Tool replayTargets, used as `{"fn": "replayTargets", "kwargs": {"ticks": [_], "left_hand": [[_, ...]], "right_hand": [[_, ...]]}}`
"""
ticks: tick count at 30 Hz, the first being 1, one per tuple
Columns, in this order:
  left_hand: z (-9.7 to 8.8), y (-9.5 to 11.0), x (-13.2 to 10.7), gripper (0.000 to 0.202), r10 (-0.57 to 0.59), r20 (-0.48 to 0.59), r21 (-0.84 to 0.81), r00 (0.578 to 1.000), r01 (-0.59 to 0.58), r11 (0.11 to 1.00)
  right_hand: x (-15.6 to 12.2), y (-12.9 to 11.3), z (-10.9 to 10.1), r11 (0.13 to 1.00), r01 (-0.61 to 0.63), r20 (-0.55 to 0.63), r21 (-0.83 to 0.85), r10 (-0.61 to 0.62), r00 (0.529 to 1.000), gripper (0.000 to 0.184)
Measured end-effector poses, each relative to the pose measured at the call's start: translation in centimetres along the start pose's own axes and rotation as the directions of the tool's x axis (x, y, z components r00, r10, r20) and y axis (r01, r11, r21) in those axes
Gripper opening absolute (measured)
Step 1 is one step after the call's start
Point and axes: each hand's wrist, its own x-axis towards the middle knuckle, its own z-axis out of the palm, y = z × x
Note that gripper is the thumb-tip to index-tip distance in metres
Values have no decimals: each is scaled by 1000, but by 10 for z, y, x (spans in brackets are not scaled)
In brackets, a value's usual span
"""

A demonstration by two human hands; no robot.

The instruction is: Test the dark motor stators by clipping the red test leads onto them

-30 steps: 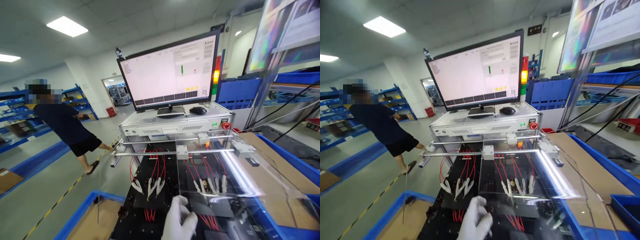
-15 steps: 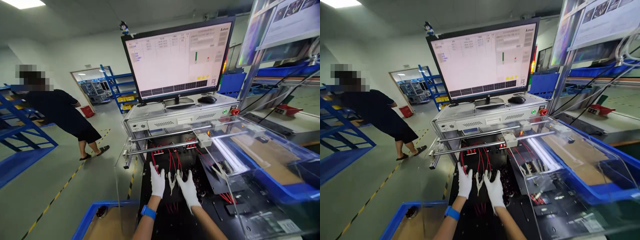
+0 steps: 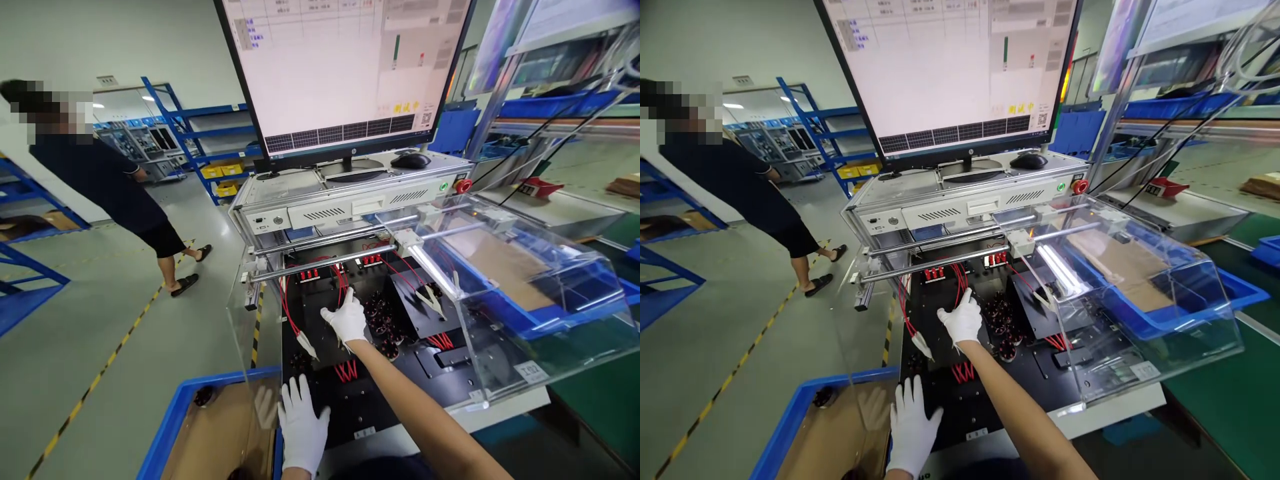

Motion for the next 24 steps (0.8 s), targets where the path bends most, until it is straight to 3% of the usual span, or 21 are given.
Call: {"fn": "replayTargets", "kwargs": {"ticks": [4,8,13,20,24], "left_hand": [[14,-13,-22,62,101,56,15,993,-102,995],[15,-18,-20,53,148,57,-99,987,-142,985],[21,-25,-22,28,193,38,-294,981,-173,940],[37,-32,-32,26,232,-64,-436,971,-236,869],[46,-30,-35,29,255,-173,-401,951,-305,864]], "right_hand": [[4,4,3,999,-37,-10,-13,37,999,91],[9,7,8,997,-22,-33,75,25,999,69],[11,6,8,976,-45,62,213,32,998,56],[16,3,-2,985,-116,180,127,92,979,84],[22,4,-3,990,-100,253,103,71,965,80]]}}
